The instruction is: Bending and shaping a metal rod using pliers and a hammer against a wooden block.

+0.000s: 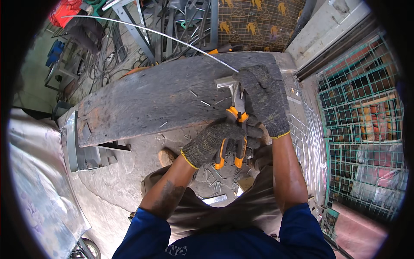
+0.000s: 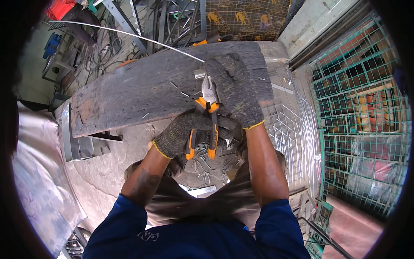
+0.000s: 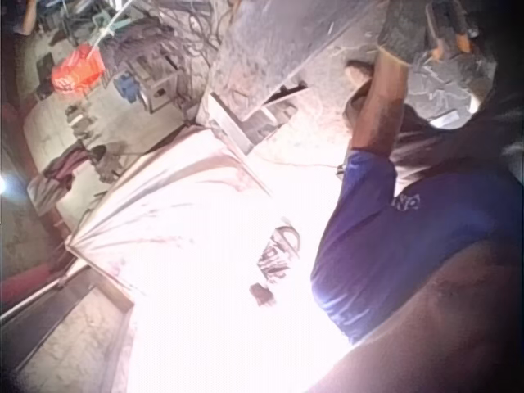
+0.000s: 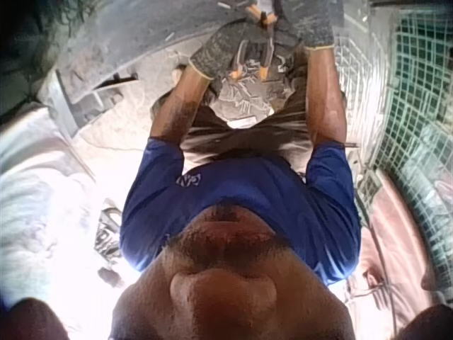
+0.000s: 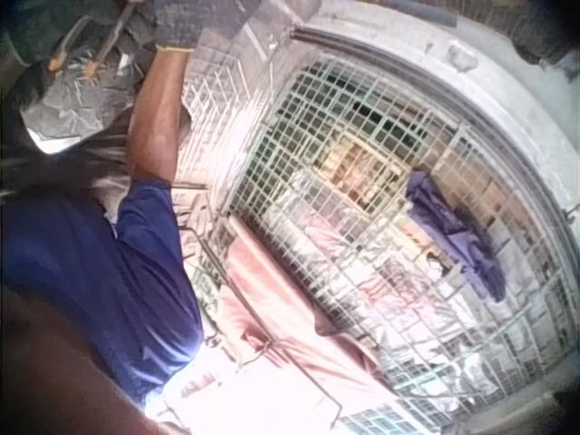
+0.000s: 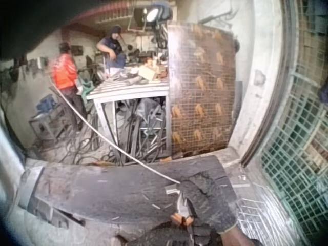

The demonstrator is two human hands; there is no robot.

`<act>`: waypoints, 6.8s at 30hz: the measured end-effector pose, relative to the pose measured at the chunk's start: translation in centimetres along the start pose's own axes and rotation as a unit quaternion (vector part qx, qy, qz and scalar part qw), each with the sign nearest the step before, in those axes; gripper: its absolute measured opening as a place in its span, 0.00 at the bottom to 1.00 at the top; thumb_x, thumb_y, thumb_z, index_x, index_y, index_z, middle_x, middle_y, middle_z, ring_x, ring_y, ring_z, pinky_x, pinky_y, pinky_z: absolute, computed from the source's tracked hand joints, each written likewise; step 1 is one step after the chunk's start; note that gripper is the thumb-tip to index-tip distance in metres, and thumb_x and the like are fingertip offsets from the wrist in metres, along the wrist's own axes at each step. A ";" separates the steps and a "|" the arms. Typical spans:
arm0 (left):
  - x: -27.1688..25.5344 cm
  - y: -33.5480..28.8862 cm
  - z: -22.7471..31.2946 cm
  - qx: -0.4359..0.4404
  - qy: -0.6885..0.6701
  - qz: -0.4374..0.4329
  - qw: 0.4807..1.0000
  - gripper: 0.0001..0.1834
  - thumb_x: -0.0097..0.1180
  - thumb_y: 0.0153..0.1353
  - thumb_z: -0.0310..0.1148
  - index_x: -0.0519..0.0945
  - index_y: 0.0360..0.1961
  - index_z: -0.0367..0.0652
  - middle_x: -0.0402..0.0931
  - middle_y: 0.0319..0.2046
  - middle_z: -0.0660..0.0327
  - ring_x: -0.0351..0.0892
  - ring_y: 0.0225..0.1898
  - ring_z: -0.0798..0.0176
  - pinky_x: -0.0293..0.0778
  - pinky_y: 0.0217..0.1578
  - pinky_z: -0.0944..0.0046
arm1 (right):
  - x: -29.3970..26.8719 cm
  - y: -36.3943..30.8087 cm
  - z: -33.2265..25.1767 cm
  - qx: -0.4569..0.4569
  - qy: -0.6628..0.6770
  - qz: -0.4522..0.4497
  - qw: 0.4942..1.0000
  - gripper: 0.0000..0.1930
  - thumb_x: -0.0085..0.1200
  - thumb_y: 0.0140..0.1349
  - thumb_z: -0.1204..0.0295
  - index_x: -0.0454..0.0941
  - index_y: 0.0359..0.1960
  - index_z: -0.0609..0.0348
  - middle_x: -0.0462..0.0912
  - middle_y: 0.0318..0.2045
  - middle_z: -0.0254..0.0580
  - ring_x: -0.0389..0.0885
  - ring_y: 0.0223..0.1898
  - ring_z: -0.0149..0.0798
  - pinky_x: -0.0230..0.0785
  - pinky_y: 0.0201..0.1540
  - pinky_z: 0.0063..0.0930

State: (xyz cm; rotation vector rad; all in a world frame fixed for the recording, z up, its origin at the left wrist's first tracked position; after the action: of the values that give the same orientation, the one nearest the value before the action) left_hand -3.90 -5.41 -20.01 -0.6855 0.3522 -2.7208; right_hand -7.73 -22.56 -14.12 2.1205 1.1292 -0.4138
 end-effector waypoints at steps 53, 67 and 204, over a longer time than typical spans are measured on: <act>-0.2 2.4 -2.4 0.068 0.131 0.126 0.981 0.18 0.58 0.63 0.28 0.73 0.55 0.39 0.76 0.29 0.64 0.76 0.28 0.69 0.74 0.29 0.66 | -2.3 -0.4 1.8 0.261 0.210 -0.126 0.934 0.22 0.59 0.66 0.68 0.73 0.60 0.60 0.79 0.50 0.39 0.78 0.46 0.28 0.74 0.45 0.20; -0.3 1.6 2.1 0.205 0.398 0.214 0.868 0.21 0.56 0.63 0.28 0.69 0.56 0.36 0.79 0.36 0.49 0.82 0.40 0.49 0.75 0.40 0.55 | -0.7 0.0 1.6 0.287 0.037 -0.021 0.957 0.18 0.59 0.65 0.67 0.79 0.54 0.63 0.82 0.48 0.43 0.77 0.47 0.33 0.70 0.52 0.27; -5.5 3.0 2.9 0.237 0.685 0.083 0.685 0.18 0.56 0.60 0.28 0.78 0.53 0.45 0.77 0.52 0.48 0.74 0.55 0.40 0.72 0.54 0.51 | -1.0 0.1 4.0 0.302 0.405 0.139 0.852 0.14 0.55 0.68 0.62 0.82 0.50 0.54 0.76 0.26 0.27 0.72 0.25 0.21 0.68 0.27 0.17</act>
State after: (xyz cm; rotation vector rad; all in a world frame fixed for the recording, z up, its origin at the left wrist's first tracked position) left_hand 2.86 -6.63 -20.78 1.5266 -0.0396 -2.3759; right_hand -8.01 -25.99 -16.39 3.1191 1.1762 0.3752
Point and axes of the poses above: each hand's wrist, its own y-axis towards the middle knuckle, its own x-axis out of the palm, z = x × y, the point moved 3 cm from there along y, towards the middle knuckle
